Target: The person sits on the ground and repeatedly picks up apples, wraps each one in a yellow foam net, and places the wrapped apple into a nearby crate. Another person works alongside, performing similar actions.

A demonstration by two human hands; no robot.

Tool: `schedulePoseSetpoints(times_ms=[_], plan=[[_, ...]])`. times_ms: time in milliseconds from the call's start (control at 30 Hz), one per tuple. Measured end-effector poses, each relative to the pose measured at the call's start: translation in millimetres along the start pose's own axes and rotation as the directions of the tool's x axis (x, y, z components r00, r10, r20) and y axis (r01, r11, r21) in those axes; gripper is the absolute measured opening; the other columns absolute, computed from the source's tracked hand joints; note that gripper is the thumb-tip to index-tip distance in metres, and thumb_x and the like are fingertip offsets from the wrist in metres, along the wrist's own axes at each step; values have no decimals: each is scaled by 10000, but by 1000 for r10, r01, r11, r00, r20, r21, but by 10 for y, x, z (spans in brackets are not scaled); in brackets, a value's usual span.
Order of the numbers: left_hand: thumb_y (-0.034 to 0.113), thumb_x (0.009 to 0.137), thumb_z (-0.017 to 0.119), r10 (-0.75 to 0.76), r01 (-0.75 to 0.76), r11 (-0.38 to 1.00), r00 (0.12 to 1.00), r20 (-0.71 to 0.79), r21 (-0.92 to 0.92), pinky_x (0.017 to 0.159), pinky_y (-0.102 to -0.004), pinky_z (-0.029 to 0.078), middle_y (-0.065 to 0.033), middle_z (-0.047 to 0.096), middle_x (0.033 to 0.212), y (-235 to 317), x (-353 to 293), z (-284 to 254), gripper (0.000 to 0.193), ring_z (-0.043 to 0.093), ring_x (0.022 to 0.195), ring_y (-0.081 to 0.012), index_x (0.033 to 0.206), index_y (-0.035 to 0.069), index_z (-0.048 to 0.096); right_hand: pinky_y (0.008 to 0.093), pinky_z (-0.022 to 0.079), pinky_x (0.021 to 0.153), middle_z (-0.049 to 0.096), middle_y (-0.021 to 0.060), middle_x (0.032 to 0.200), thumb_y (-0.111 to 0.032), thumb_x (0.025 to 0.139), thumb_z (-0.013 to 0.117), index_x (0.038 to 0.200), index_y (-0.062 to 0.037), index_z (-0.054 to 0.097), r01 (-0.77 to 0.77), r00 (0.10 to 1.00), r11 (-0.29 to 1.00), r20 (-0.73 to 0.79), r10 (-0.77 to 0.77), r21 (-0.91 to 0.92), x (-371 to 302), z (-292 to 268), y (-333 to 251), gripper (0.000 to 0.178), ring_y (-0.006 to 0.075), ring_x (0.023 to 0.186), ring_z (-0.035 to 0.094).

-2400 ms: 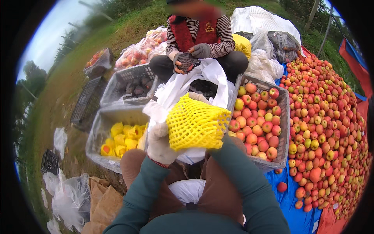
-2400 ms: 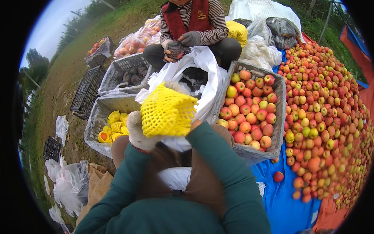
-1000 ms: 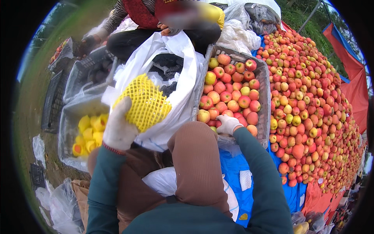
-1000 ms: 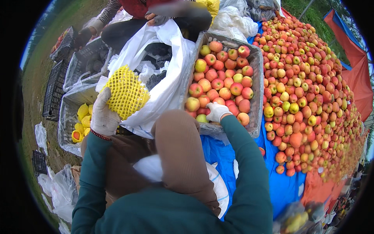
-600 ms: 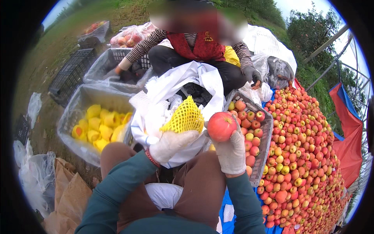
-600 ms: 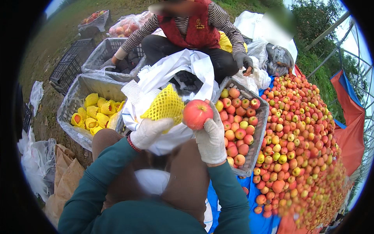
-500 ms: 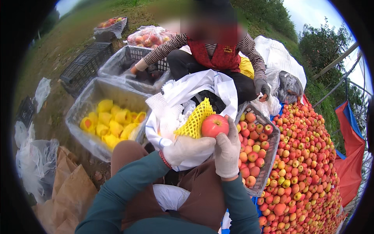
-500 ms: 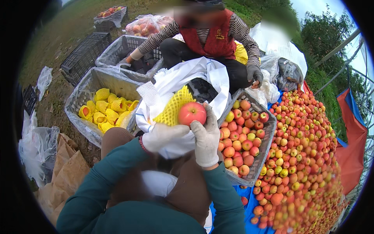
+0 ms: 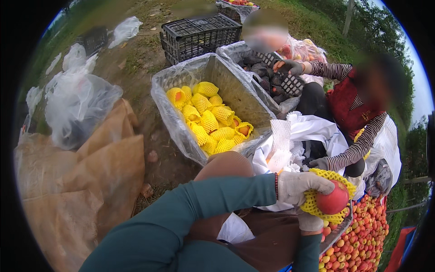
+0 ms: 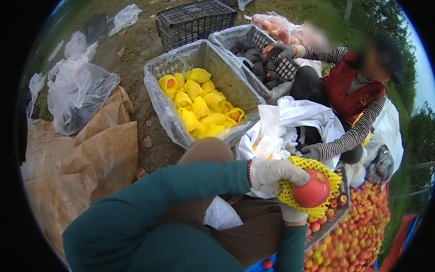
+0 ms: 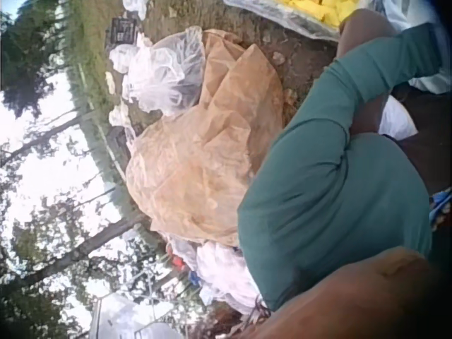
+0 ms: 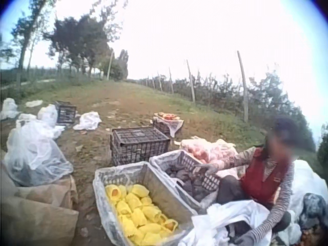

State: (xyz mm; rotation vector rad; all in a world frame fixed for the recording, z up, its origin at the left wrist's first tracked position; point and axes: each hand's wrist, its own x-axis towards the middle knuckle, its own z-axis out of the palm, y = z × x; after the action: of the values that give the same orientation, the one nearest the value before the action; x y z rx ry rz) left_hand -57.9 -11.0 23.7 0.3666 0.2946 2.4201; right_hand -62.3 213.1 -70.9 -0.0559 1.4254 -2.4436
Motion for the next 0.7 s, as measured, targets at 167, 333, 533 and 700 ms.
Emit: schedulePoseSetpoints(times_ms=[167,333,533,700], plan=[[120,762,644,-106,117,989,988,115,-95,908,-431,463,-131,609,1092,204,-188,68,425,604,976,-251,1149,-10,526,391,418,967,464,120,1291,-313,938,432,1305,-70,375,-106,993,987,67,98,117,-199,562,-142,444,255,1163,472],[65,695,662,-160,130,985,937,310,114,926,-396,447,-133,590,1139,87,-93,-161,517,582,1025,-228,1177,-31,502,386,413,972,479,117,1278,-291,922,480,1275,-71,407,-68,995,986,76,57,151,-468,777,-420,423,246,1150,487],[71,691,673,-196,159,963,968,158,217,951,-356,432,-134,552,1168,211,-67,117,604,556,1064,-217,1234,-28,430,259,479,772,597,36,927,-128,865,520,956,-54,523,298,940,929,-103,-326,-218,-338,1125,-997,117,123,841,590],[139,760,686,98,-69,872,995,-35,485,940,-325,439,-112,498,1186,157,117,1,616,529,1080,-204,1277,7,377,204,436,612,554,21,789,46,768,573,857,-36,516,486,679,504,-55,-732,-714,-394,1297,-1226,133,82,635,511]])
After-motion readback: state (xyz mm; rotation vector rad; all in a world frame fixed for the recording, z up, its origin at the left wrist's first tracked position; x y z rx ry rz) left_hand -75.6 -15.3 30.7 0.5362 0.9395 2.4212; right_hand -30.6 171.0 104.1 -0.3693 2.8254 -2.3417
